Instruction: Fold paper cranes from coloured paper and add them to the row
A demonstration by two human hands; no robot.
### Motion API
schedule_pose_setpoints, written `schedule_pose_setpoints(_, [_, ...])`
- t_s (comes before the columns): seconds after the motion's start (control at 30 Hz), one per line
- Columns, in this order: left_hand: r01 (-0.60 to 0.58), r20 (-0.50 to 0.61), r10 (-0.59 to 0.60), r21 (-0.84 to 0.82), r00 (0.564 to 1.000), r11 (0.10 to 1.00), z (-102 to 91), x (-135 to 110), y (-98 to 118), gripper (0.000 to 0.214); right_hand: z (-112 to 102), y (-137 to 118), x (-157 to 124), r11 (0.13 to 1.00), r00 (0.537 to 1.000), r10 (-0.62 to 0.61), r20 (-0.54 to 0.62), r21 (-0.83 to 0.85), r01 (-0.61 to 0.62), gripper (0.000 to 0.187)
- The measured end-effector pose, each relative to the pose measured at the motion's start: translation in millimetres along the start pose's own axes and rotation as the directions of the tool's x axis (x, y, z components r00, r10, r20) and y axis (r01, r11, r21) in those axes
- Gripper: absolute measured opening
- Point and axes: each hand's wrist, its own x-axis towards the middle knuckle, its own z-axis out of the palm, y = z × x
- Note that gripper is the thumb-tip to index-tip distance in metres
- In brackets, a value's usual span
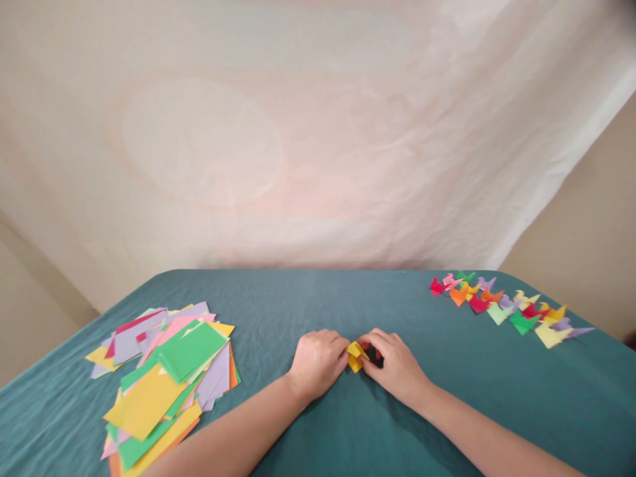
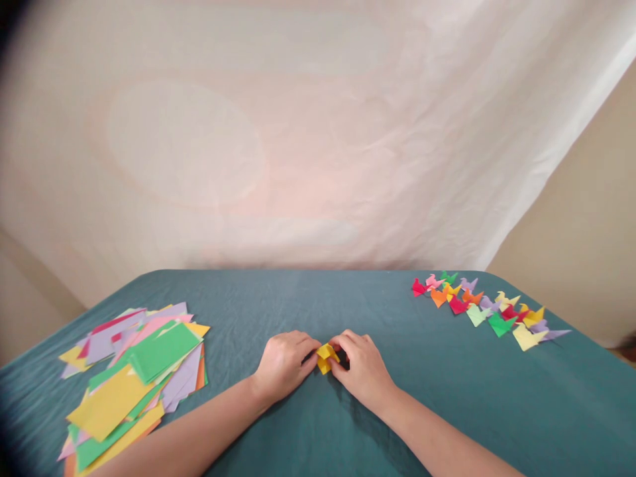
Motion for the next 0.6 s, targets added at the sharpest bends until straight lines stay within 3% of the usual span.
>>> schedule_pose_setpoints(0.37, [0.049, -0.005, -0.05, -0.084, 0.999, 0.995, -2.4, 0.5, 1.2, 0.017, 1.0, -1.8, -1.7, 0.994, 0.997, -0.054, -0.058, -0.1, 0.048, 0.016])
schedule_pose_setpoints(0.6, [0.079, -0.012, -0.081, -0.132, 0.997, 0.988, -1.8, 0.5, 0.1, 0.016, 1.8, -0.3, -1.7, 0.995, 0.996, -0.072, -0.056, -0.073, 0.068, 0.014])
